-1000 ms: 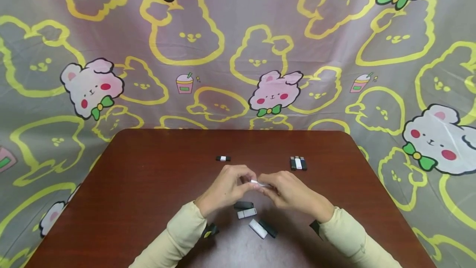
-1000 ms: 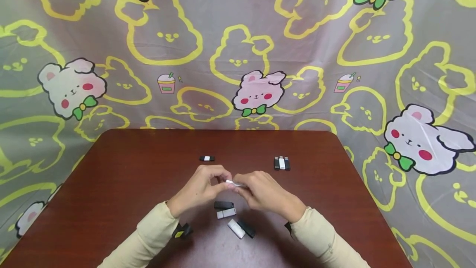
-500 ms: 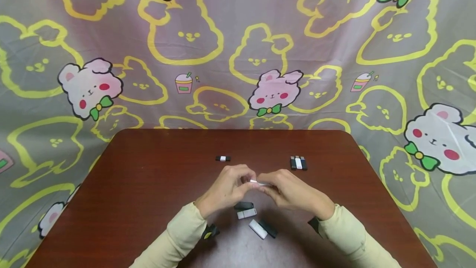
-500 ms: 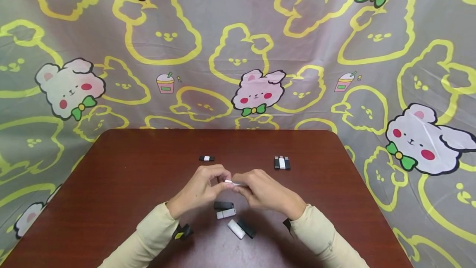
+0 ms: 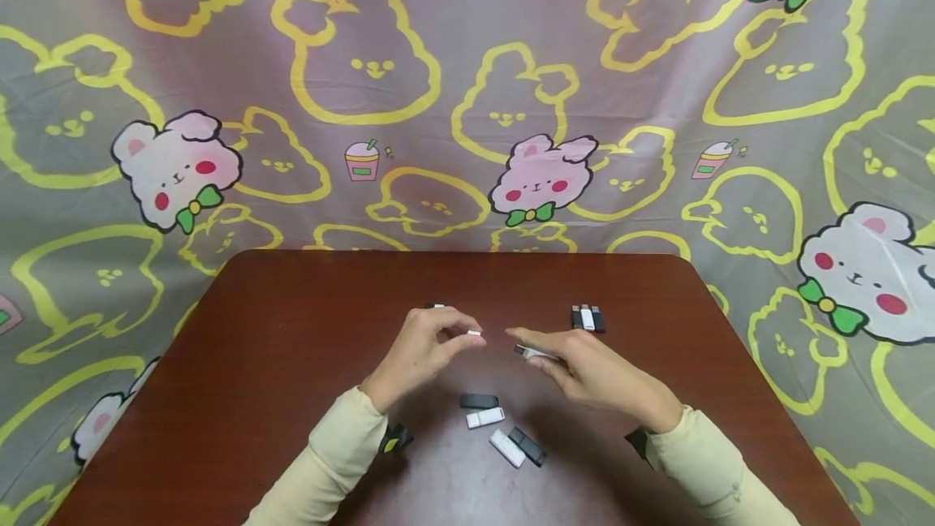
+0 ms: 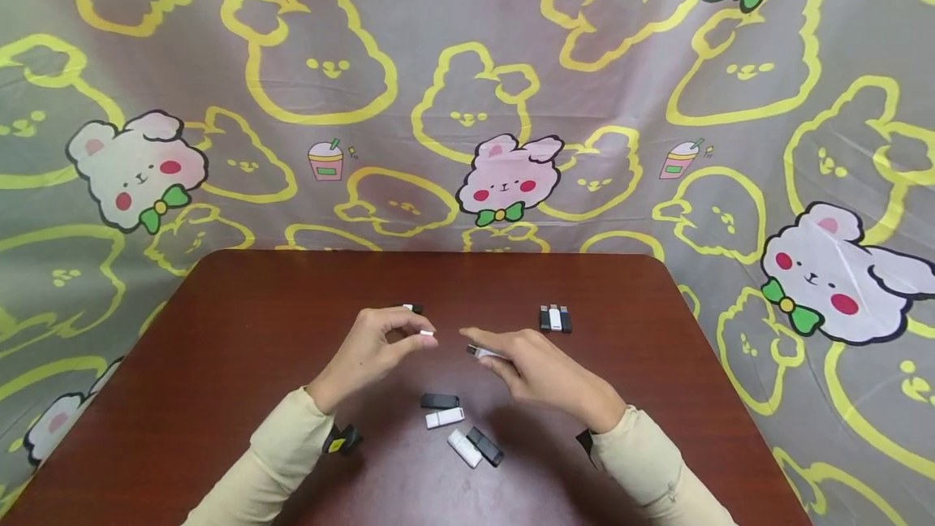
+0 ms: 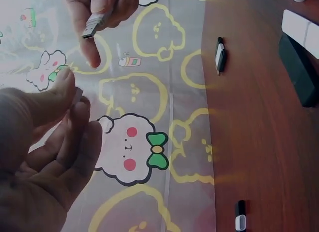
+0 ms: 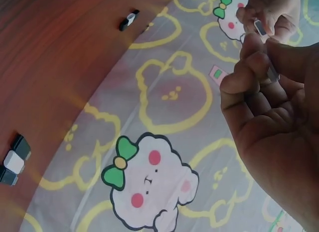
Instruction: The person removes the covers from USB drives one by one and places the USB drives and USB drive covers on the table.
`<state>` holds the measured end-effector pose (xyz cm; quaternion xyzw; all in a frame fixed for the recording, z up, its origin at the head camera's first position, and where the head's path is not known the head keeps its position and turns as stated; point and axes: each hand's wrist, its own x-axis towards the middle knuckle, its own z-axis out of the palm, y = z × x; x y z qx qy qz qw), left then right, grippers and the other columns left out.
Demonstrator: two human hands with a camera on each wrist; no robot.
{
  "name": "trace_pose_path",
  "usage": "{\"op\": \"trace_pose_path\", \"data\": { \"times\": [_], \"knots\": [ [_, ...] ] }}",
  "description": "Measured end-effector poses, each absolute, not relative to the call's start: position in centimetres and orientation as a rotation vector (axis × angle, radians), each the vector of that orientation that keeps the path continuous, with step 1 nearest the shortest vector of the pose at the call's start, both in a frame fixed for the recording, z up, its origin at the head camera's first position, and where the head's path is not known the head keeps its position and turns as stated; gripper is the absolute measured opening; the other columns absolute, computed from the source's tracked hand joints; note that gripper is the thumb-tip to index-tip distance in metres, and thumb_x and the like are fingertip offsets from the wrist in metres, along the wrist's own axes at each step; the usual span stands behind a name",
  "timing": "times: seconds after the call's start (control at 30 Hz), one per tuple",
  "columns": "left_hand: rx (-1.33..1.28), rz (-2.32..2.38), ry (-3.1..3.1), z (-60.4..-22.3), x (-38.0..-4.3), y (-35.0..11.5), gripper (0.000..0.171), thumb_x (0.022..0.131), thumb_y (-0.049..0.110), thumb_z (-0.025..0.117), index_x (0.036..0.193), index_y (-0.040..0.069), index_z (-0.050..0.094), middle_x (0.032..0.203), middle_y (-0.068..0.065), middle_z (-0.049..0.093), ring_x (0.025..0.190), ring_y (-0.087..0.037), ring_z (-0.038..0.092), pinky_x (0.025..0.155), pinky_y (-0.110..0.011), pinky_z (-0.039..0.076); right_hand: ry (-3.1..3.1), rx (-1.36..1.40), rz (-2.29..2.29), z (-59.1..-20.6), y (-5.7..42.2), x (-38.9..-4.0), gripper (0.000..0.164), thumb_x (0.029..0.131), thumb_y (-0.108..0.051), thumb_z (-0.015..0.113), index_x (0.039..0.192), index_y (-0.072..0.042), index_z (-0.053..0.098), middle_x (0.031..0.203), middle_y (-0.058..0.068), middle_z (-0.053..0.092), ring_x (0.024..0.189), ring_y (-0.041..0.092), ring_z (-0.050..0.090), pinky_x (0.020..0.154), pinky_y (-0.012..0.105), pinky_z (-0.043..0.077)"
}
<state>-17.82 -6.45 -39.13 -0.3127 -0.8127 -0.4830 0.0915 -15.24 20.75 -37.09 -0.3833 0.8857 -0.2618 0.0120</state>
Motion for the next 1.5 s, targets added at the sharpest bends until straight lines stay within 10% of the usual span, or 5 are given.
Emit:
{"op": "trace_pose_path", "data": {
  "times": [0.53,1.5],
  "knots": [
    [-0.868,-1.315,-2.378,-39.5,-17.6,-6.3,0.011,0.091,0.010,0.075,0.102,0.010,0.076,0.090,-0.002,0.077,0.075,-0.008,0.065,0.064,-0.021,0.053,2.913,-1.047,-1.194,-36.7,21.4,-16.9,0.007,0.093,-0.021,0.075,0.093,-0.025,0.069,0.069,-0.009,0.056,0.059,0.003,0.047,0.052,0.021,0.041],
    [-0.876,-1.357,-2.363,-40.0,-17.7,-6.2,0.010,0.087,0.003,0.078,0.096,0.005,0.074,0.095,-0.004,0.069,0.078,-0.011,0.066,0.065,-0.023,0.056,2.973,-0.109,-1.127,-39.0,25.1,-23.5,0.026,0.101,-0.025,0.061,0.095,-0.001,0.066,0.071,0.009,0.065,0.053,0.013,0.047,0.050,0.029,0.040]
  ]
}}
